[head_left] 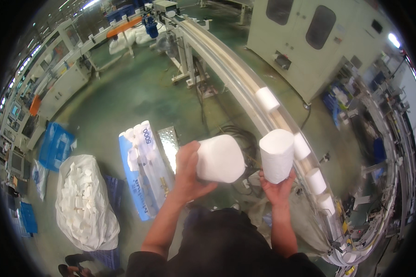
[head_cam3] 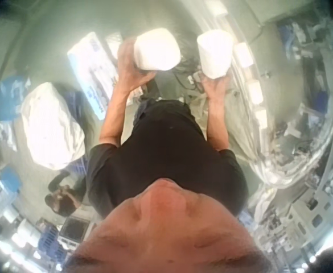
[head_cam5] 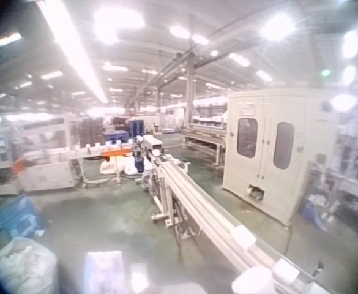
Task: The person takes paper rolls from a large bag and places them onto a curved conveyor belt system.
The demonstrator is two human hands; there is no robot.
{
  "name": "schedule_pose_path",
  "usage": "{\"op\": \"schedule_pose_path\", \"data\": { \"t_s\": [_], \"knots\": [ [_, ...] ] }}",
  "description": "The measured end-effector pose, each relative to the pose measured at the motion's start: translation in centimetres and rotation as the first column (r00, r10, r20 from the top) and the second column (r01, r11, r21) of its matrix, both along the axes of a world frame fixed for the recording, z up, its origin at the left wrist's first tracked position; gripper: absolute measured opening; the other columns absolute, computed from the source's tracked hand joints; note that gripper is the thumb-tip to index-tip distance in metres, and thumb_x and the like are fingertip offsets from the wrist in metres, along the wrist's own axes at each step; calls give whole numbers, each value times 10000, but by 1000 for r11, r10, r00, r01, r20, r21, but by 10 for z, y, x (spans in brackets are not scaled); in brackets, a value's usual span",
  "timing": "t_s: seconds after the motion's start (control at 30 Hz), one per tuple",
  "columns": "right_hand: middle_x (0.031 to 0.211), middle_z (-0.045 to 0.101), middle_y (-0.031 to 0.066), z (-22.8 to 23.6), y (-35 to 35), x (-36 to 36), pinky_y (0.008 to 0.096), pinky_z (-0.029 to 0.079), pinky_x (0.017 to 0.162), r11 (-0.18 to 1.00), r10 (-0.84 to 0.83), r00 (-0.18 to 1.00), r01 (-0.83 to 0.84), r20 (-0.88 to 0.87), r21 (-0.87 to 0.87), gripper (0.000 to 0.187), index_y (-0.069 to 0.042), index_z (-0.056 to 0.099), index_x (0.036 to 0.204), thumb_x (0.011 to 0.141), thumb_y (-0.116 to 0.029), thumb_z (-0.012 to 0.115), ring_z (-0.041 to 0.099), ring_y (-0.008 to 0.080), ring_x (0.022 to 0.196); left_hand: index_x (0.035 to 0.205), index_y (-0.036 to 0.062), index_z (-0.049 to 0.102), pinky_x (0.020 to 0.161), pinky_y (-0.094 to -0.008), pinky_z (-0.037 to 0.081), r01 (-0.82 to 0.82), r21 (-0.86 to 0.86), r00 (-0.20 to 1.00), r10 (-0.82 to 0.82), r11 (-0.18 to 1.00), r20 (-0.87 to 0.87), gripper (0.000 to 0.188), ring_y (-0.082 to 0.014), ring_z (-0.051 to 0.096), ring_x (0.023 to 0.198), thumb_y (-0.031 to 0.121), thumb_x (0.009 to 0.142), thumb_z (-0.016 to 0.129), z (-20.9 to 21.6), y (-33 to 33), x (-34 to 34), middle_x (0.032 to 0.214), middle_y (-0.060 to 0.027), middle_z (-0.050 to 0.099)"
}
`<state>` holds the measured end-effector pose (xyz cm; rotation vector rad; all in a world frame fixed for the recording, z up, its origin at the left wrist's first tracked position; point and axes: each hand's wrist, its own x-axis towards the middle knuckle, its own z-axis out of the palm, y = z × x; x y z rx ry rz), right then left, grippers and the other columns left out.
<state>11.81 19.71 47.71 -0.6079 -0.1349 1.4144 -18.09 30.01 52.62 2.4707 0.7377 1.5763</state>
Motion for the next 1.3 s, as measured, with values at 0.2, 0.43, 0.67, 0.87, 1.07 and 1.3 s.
{"op": "schedule_pose_path", "data": {
  "t_s": [0.2, 0.43, 0.67, 0.87, 1.07, 1.3],
  "knots": [
    [1118, 643, 231, 6, -2, -5, 439, 623, 740, 1000, 19, 995, -21, -99, -17, 761, -18, 476, 1396, 916, -608, 512, 672, 376, 901, 1494, 39, 268, 1059, -446, 407, -193, -274, 981, 186, 942, -53, 1131, -364, 472, 1270, 134, 548, 881, 15, -3, 10, 1392, -187, 430],
    [1160, 645, 220, 3, 0, -2, 438, 610, 741, 1000, -2, 1000, 2, -12, -16, 804, -23, 454, 1410, 918, -658, 481, 692, 373, 901, 1477, 17, 296, 1095, -469, 372, -95, -339, 987, 133, 936, 91, 1106, -356, 425, 1317, 163, 560, 897, -1, 0, 5, 1429, -192, 391],
    [1150, 649, 217, 8, 7, -5, 441, 609, 730, 999, -41, 999, 42, 17, -34, 788, -28, 462, 1401, 919, -651, 484, 690, 381, 893, 1557, 24, 191, 1129, -464, 376, 305, -527, 774, 116, 793, 623, 984, -315, 453, 1344, 134, 760, 757, -7, -2, 16, 1486, -180, 375],
    [1116, 655, 217, 9, 9, -9, 429, 612, 697, 998, -40, 999, 40, -2, -49, 781, -30, 482, 1380, 908, -652, 508, 690, 380, 876, 1346, 79, 545, 1044, -517, 499, 985, -82, -1, 476, 153, 879, 452, -325, 610, 1192, 373, 1013, 457, 13, 22, -1, 1305, -131, 615],
    [1190, 640, 232, 10, 18, -11, 448, 608, 773, 1000, 11, 1000, -11, -18, 27, 788, -30, 461, 1411, 914, -638, 529, 681, 389, 951, 1293, 87, 584, 940, -517, 543, 934, -203, 2, 561, 295, 827, 419, -314, 643, 1118, 370, 1015, 448, 40, 23, 13, 1215, -110, 660],
    [1427, 529, 176, -27, 26, -23, 547, 513, 973, 999, -52, 998, 52, -28, -13, 624, -54, 386, 1475, 1014, -470, 451, 584, 360, 1224, 1386, 95, 535, 1107, -546, 431, 909, -264, 69, 508, 323, 859, 505, -331, 544, 1294, 430, 1009, 496, -38, 31, -8, 1391, -124, 587]
  ]
}}
